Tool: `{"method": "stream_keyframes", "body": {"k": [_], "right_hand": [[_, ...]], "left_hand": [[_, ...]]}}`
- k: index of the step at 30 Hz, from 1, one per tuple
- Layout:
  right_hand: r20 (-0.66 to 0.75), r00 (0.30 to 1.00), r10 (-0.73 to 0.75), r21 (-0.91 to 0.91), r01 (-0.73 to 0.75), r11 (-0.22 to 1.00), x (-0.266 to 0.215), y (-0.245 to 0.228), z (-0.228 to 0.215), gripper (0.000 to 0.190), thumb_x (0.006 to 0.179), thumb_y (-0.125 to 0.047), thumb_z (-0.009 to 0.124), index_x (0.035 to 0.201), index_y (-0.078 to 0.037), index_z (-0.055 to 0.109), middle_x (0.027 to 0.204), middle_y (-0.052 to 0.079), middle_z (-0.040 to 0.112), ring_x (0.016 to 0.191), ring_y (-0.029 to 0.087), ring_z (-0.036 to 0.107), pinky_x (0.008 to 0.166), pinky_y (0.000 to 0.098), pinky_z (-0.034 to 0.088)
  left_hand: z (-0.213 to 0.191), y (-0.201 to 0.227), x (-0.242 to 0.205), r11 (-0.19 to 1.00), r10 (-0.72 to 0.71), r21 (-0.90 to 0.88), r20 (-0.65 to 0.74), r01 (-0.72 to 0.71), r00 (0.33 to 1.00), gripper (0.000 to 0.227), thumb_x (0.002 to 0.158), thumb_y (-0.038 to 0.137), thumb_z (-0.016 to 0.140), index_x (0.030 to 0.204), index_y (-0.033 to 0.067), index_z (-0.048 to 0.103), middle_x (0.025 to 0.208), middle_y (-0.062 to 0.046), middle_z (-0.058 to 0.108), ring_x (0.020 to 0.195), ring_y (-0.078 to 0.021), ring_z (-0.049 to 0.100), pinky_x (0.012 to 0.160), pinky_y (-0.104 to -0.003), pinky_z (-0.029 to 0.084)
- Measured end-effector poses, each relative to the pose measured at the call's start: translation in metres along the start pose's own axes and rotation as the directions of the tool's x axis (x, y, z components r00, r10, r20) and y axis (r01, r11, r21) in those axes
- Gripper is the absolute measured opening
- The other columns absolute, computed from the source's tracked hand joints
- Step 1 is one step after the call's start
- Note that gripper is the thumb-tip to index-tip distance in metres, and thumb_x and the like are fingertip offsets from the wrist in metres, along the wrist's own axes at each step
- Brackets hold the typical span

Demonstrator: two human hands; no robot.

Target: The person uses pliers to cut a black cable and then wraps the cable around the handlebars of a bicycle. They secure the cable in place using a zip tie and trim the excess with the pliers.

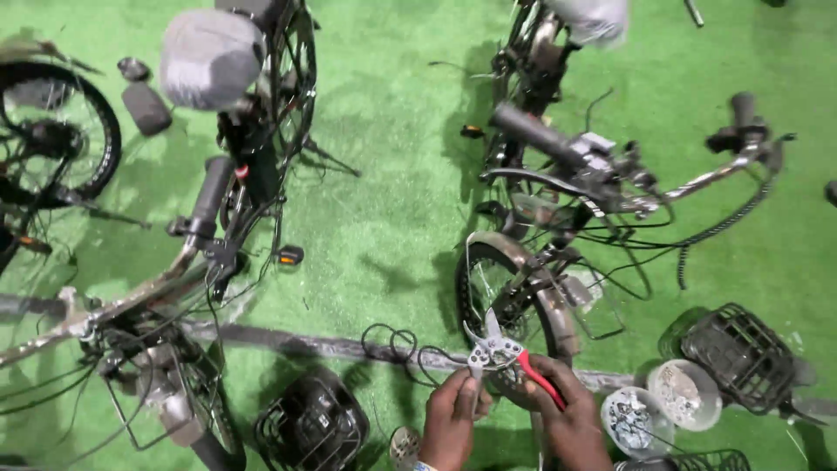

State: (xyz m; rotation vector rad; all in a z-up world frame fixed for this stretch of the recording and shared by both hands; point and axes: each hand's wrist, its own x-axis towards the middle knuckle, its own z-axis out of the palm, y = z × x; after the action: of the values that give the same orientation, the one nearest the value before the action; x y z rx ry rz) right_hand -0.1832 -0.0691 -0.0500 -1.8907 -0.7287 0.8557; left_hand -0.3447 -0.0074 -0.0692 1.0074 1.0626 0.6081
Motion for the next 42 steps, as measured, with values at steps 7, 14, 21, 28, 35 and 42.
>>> {"method": "stream_keyframes", "body": {"k": [7,14,21,28,35,42], "right_hand": [[0.216,0.967,0.135,0.330,-0.202,0.922,-0.023,-0.080,-0.084,0.018,0.090,-0.019,0.065,0.081,-0.004,0.061,0.057,0.010,0.058,0.054,0.019,0.059,0.056,0.0301,0.046],[0.224,0.878,0.423,0.637,-0.461,0.618,0.014,-0.026,-0.158,0.031,0.090,-0.027,0.057,0.100,0.001,0.061,0.073,0.016,0.050,0.062,0.025,0.047,0.055,0.0396,0.032],[0.255,0.811,0.527,0.521,-0.574,0.631,0.106,-0.126,-0.274,0.062,0.078,-0.018,0.059,0.136,0.002,0.049,0.142,0.022,0.057,0.133,0.033,0.050,0.110,0.0455,0.037],[0.291,0.798,0.528,-0.340,-0.429,0.837,0.196,-0.129,-0.351,0.044,0.088,-0.044,0.052,0.113,-0.009,0.058,0.104,0.009,0.076,0.098,0.020,0.069,0.090,0.0361,0.046],[0.499,0.684,0.533,-0.740,0.015,0.673,0.226,-0.106,-0.368,0.072,0.090,-0.059,0.037,0.150,-0.025,0.018,0.157,0.008,0.022,0.144,0.031,0.023,0.118,0.0570,0.022],[0.595,0.708,0.380,-0.762,0.347,0.547,0.250,-0.091,-0.352,0.034,0.094,-0.045,0.048,0.119,-0.022,0.053,0.108,0.008,0.069,0.095,0.027,0.067,0.077,0.0401,0.054]], "left_hand": [[0.077,0.079,-0.018,0.907,0.356,0.209,0.082,-0.365,0.931,0.031,0.093,0.028,0.043,0.096,0.0057,0.065,0.099,-0.007,0.058,0.094,-0.0197,0.058,0.080,-0.028,0.040],[0.197,0.111,0.008,0.917,0.288,0.200,0.264,-0.345,0.920,0.042,0.096,0.031,0.037,0.117,0.0054,0.063,0.140,-0.007,0.047,0.130,-0.0243,0.045,0.104,-0.038,0.039],[0.313,0.143,0.086,0.965,0.191,0.174,0.054,-0.198,0.980,0.050,0.080,0.054,0.058,0.113,0.0181,0.069,0.124,-0.006,0.068,0.119,-0.0250,0.062,0.097,-0.044,0.050],[0.373,0.057,0.196,0.938,-0.327,-0.282,-0.536,0.200,0.778,0.022,0.074,0.017,0.076,0.092,0.0043,0.072,0.091,-0.010,0.074,0.086,-0.0233,0.067,0.079,-0.036,0.052],[0.382,0.085,0.176,0.813,-0.487,-0.552,-0.475,0.183,0.732,0.026,0.070,-0.003,0.075,0.092,0.0043,0.064,0.084,-0.015,0.073,0.072,-0.0222,0.067,0.069,-0.035,0.047],[0.370,0.120,0.153,0.951,-0.297,-0.058,-0.454,0.304,0.840,0.008,0.085,0.017,0.067,0.087,0.0157,0.075,0.105,-0.001,0.074,0.104,-0.0227,0.065,0.089,-0.036,0.051]]}}
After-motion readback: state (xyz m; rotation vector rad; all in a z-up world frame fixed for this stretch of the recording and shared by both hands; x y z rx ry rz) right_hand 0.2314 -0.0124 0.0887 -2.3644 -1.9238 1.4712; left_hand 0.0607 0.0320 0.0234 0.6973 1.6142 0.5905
